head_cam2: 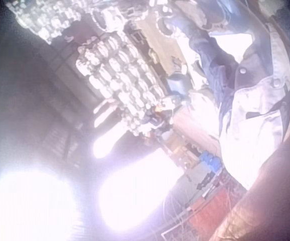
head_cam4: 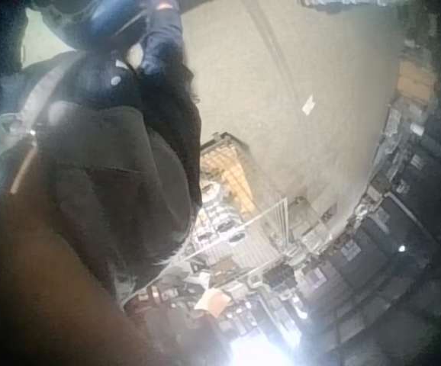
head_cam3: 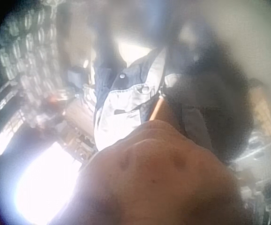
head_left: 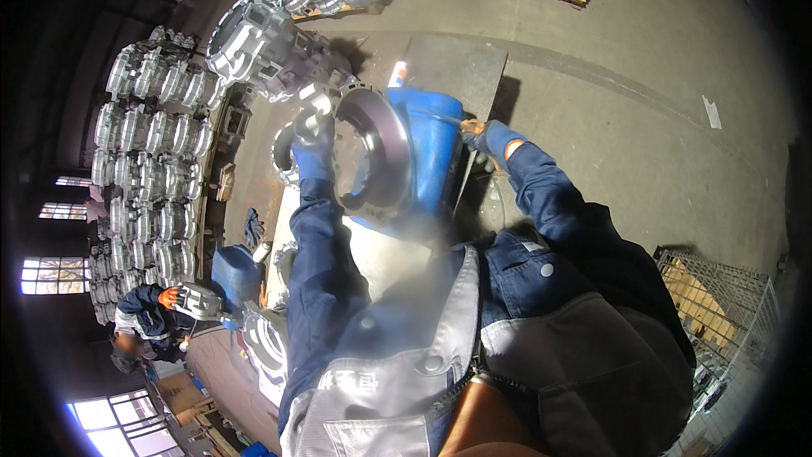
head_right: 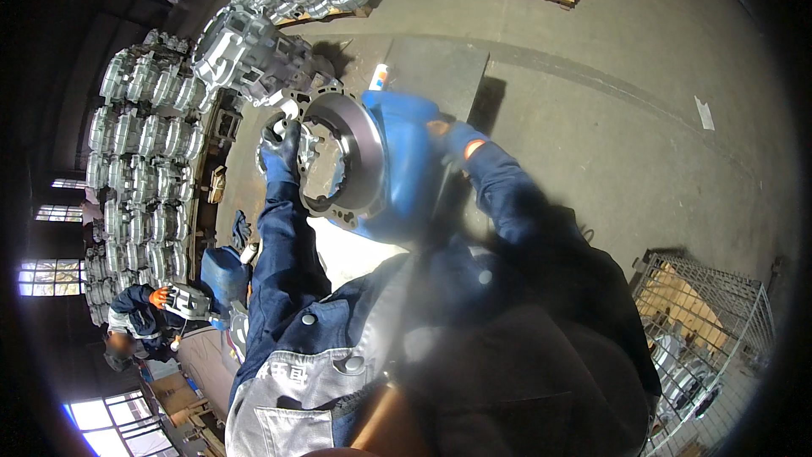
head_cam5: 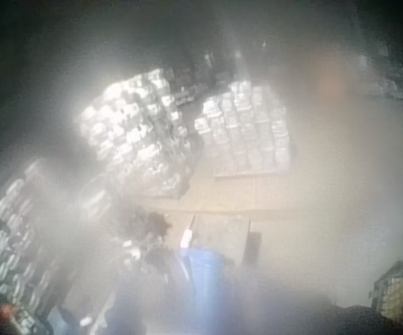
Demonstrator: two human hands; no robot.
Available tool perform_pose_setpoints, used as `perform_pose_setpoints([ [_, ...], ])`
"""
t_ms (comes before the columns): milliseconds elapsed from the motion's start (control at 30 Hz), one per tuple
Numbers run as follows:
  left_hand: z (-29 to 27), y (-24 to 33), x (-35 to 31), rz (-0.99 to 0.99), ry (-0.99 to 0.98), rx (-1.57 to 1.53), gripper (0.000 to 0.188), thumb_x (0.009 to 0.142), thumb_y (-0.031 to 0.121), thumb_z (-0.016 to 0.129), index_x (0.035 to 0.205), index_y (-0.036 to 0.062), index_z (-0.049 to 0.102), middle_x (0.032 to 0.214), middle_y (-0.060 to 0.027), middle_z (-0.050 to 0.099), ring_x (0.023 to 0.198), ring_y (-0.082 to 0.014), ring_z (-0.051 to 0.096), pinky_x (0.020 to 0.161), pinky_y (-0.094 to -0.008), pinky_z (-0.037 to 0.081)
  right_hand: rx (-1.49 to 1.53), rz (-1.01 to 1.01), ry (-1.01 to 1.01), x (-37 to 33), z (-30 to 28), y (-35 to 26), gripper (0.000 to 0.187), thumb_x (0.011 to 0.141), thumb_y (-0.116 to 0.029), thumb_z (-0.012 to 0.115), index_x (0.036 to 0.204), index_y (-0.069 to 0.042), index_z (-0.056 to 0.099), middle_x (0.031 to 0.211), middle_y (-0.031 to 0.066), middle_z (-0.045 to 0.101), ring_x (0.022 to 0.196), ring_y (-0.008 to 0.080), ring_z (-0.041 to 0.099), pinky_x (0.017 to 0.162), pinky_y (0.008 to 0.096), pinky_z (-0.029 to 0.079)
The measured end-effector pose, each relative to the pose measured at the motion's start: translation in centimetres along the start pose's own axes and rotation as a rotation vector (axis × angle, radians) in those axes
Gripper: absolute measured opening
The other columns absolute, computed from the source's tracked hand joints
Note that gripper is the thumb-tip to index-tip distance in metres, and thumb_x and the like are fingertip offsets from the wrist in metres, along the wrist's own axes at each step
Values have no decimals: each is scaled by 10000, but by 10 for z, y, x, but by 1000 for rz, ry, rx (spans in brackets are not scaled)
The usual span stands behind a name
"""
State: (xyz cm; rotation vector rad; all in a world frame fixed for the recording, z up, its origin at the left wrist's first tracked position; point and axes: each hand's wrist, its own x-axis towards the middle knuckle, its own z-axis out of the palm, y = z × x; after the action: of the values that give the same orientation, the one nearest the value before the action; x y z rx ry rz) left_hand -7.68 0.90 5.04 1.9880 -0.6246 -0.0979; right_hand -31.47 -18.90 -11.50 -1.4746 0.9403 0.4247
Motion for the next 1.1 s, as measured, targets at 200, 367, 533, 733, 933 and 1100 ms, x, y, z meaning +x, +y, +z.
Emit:
perform_pose_setpoints([
  [200, 2, -4, 2, 111, 46, -72, 399, 793, 233, 719, 1143, 77, 607, 965, -88, 645, 845, -156, 578, 765, -310, 480, 115, -277, 137, 143, 12, 79, 622, 918, -569, 438, 1432, -230, 346, 1099, 136, 649, 824, 294, 667, 695, 469, 554],
  [367, 1, -14, 8, 21, 2, 31, 395, 795, 219, 717, 1138, 57, 605, 998, -93, 637, 866, -154, 576, 771, -305, 481, 230, -387, 114, 185, 22, 97, 750, 872, -504, 564, 1468, -157, 272, 1097, 133, 658, 915, 281, 650, 834, 398, 532],
  [533, 1, -28, 15, 102, 21, 58, 397, 803, 212, 714, 1146, 58, 590, 1011, -88, 622, 835, -147, 567, 738, -303, 478, -214, 62, -44, 40, 18, 31, 761, 870, -471, 553, 1490, -189, 213, 1240, 128, 575, 975, 275, 633, 865, 396, 513],
  [733, 4, -43, 22, 140, 20, 19, 425, 823, 300, 670, 1190, 118, 555, 851, -129, 643, 779, -202, 618, 719, -338, 484, -349, 142, -46, -64, 23, -7, 601, 938, -482, 403, 1481, -273, 250, 1353, 94, 509, 945, 257, 641, 745, 426, 543],
  [933, 1, -37, 19, 255, -37, 78, 418, 827, 290, 674, 1182, 104, 553, 1002, -126, 635, 826, -238, 638, 715, -335, 492, -277, 102, -2, -65, 42, 37, 489, 979, -444, 340, 1445, -295, 348, 1059, 88, 654, 777, 225, 649, 649, 389, 563],
  [1100, 4, -25, 10, 137, -20, -138, 406, 823, 223, 698, 1173, 79, 550, 966, -87, 610, 832, -145, 575, 715, -274, 469, -158, 15, 47, -97, 53, 48, 405, 895, -468, 532, 1187, -191, 570, 774, 61, 641, 563, 179, 592, 494, 342, 510],
])
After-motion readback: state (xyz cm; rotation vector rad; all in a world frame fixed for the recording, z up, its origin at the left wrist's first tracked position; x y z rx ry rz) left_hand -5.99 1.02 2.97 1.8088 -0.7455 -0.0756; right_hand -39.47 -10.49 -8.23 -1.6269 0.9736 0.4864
